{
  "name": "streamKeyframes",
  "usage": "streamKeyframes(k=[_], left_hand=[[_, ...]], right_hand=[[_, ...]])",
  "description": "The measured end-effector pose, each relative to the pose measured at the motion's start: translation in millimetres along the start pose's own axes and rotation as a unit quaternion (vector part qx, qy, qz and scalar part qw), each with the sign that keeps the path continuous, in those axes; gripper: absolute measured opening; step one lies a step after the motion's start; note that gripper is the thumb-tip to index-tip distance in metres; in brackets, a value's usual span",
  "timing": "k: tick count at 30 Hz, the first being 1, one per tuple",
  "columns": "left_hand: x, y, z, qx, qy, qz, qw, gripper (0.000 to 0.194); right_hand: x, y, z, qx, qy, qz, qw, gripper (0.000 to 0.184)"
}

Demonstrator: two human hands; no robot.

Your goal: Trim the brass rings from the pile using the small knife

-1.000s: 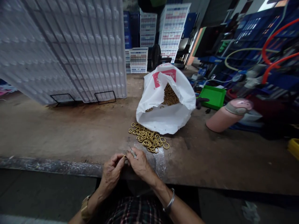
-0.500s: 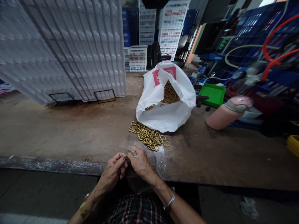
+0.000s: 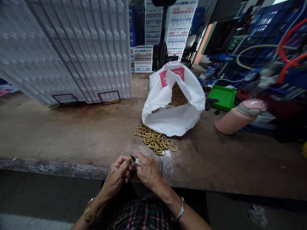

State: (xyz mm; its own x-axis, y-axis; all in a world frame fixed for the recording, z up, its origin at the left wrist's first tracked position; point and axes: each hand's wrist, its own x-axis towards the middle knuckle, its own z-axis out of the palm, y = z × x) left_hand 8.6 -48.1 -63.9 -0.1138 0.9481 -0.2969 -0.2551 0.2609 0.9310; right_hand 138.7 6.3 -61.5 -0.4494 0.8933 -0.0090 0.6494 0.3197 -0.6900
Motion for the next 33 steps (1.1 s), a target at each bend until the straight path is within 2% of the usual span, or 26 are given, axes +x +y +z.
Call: streamKeyframes(k=[4, 12, 18, 22, 28, 33], left_hand=[[0, 4, 1.6, 0.024, 0.006, 0.005, 1.0, 0.043], [0, 2, 0.5, 0.063, 0.015, 0.035, 0.997, 0.045], [2, -4, -2.8, 0.082, 0.004, 0.078, 0.994, 0.04], [-4, -3, -2.6, 0.081, 0.007, 0.076, 0.994, 0.041], [-20, 17, 6.6, 0.009, -0.048, 0.052, 0.997, 0.042], [-6, 11, -3.3, -0.094, -0.03, 0.015, 0.995, 0.039]], right_hand=[[-4, -3, 2, -0.065, -0.029, -0.029, 0.997, 0.028], [-3, -8, -4, -0.123, -0.051, -0.015, 0.991, 0.036], [-3, -11, -5, -0.153, -0.093, -0.003, 0.984, 0.035], [0, -8, -7, -0.162, -0.121, 0.003, 0.979, 0.032], [9, -2, -8, -0.21, -0.093, 0.036, 0.973, 0.027], [33, -3, -12, -0.221, -0.009, -0.016, 0.975, 0.023]])
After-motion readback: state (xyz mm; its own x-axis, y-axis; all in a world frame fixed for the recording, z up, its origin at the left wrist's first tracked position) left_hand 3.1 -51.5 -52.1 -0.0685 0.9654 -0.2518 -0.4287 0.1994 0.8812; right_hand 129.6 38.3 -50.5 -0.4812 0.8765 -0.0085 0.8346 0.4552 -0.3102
